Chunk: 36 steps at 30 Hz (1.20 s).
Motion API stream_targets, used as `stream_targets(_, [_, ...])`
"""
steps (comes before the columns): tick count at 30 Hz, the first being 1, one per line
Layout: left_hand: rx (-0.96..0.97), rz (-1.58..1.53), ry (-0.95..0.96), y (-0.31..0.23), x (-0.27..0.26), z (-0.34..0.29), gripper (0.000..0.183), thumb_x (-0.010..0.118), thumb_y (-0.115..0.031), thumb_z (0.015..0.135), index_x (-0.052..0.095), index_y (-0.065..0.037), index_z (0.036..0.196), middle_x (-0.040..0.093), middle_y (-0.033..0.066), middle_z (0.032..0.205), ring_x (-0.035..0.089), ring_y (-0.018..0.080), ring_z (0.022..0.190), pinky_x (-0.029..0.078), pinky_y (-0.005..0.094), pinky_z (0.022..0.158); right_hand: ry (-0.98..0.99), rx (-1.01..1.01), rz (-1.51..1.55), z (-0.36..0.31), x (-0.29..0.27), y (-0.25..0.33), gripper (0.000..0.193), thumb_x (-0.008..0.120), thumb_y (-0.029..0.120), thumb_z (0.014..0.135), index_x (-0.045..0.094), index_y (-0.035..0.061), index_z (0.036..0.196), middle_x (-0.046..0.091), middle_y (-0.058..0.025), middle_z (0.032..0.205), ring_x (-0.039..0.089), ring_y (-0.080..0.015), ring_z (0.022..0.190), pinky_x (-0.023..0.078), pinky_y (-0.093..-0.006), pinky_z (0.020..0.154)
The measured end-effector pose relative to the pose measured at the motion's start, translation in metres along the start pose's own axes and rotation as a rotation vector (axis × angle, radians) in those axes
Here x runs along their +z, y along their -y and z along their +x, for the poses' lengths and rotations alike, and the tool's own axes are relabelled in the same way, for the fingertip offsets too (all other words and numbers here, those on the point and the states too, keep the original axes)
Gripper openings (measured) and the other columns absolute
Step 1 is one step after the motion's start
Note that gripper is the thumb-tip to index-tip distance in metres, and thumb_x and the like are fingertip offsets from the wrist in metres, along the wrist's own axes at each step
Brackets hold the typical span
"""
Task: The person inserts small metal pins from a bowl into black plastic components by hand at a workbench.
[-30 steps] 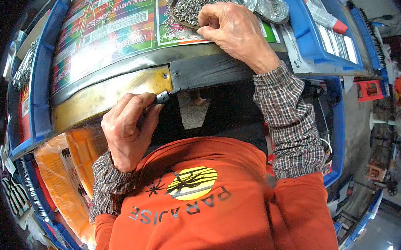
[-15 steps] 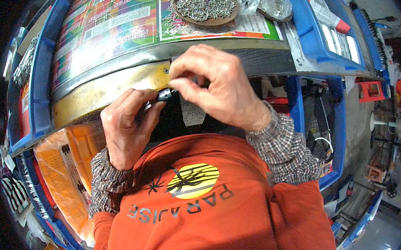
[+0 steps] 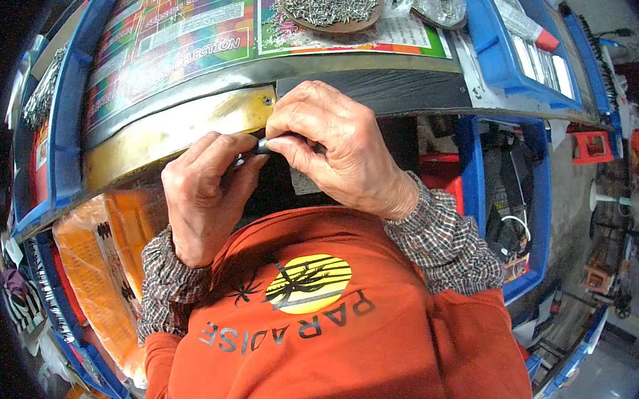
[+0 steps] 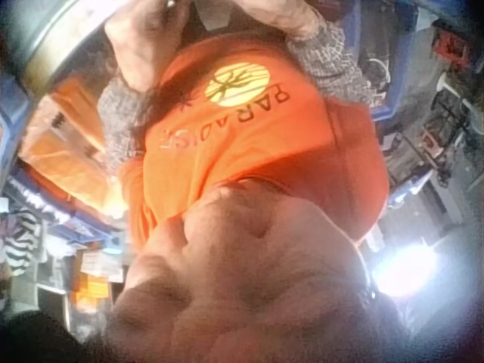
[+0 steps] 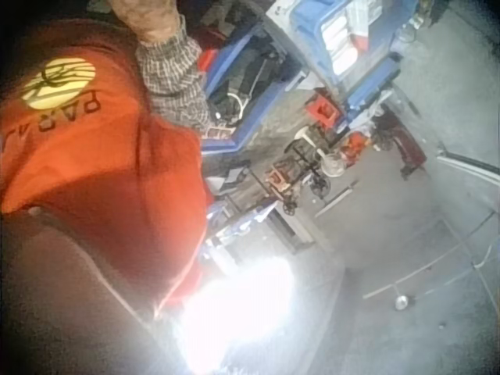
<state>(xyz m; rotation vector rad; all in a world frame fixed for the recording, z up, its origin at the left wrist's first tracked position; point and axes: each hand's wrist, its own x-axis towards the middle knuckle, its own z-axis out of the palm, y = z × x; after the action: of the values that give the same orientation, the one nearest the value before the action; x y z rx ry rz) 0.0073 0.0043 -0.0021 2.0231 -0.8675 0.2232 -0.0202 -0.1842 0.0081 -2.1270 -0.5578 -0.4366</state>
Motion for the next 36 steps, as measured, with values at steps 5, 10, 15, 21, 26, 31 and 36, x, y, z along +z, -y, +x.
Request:
stream_targets(5, [0.033,0.069,-0.001,0.000,0.001,-0.002,0.021,0.071,-0.003,0.071,0.060,-0.005,0.088,0.052,0.0105,0.068,0.056,0.0293,0.060,0.046,0.0380,0.052,-0.038,-0.164,-0.223,-0.002,0.004,0.003,0.019,0.073,0.001,0.070,0.063,0.0014,0.087,0.059,-0.0102,0.085,0.059,-0.0249,0.075,0.049,-0.0328,0.064])
stream_targets(10, [0.068,0.082,0.007,0.003,0.002,-0.002,0.023,0.071,-0.003,0.070,0.060,-0.005,0.089,0.051,0.0101,0.069,0.056,0.0287,0.060,0.046,0.0377,0.052,-0.070,-0.330,-0.461,-0.011,0.011,-0.001,0.026,0.069,0.004,0.062,0.063,0.0010,0.087,0.058,-0.0095,0.086,0.059,-0.0261,0.077,0.052,-0.0333,0.062])
stream_targets(15, [0.088,0.112,0.003,0.007,0.003,0.000,0.023,0.071,-0.003,0.070,0.059,-0.005,0.090,0.050,0.0096,0.069,0.055,0.0285,0.060,0.045,0.0374,0.052,-0.061,-0.414,-0.586,-0.014,0.012,-0.002,0.032,0.069,0.005,0.059,0.066,-0.0007,0.091,0.061,-0.0098,0.088,0.061,-0.0267,0.079,0.054,-0.0335,0.063])
stream_targets(21, [0.103,0.153,0.023,0.006,-0.010,0.018,0.021,0.072,-0.004,0.070,0.059,-0.006,0.088,0.051,0.0096,0.070,0.056,0.0286,0.061,0.046,0.0380,0.053,-0.150,-0.255,-0.387,0.001,-0.006,-0.007,0.030,0.076,0.006,0.067,0.067,0.0031,0.095,0.062,-0.0105,0.089,0.062,-0.0269,0.080,0.051,-0.0353,0.070])
stream_targets(26, [0.116,0.276,0.023,0.031,-0.021,0.045,0.014,0.069,-0.004,0.074,0.059,-0.003,0.085,0.056,0.0121,0.072,0.058,0.0301,0.064,0.047,0.0379,0.058,-0.239,-0.246,-0.418,0.012,-0.016,-0.020,0.026,0.074,0.000,0.068,0.066,0.0042,0.092,0.061,-0.0093,0.089,0.061,-0.0262,0.080,0.051,-0.0354,0.070])
stream_targets(31, [0.061,0.386,-0.005,0.074,-0.040,0.086,0.010,0.067,-0.011,0.078,0.059,-0.005,0.081,0.059,0.0136,0.073,0.060,0.0325,0.071,0.047,0.0405,0.061,-0.240,-0.152,-0.376,0.014,-0.017,-0.034,0.020,0.072,-0.001,0.071,0.065,0.0034,0.090,0.062,-0.0096,0.086,0.061,-0.0257,0.078,0.050,-0.0346,0.069])
stream_targets(36, [-0.001,0.579,-0.002,0.123,-0.064,0.130,0.017,0.068,-0.014,0.078,0.060,-0.005,0.090,0.064,0.0178,0.078,0.063,0.0367,0.073,0.049,0.0438,0.065,-0.249,-0.140,-0.311,0.017,-0.012,-0.037,0.019,0.073,0.002,0.070,0.064,0.0046,0.086,0.057,-0.0073,0.082,0.060,-0.0256,0.077,0.050,-0.0361,0.069])
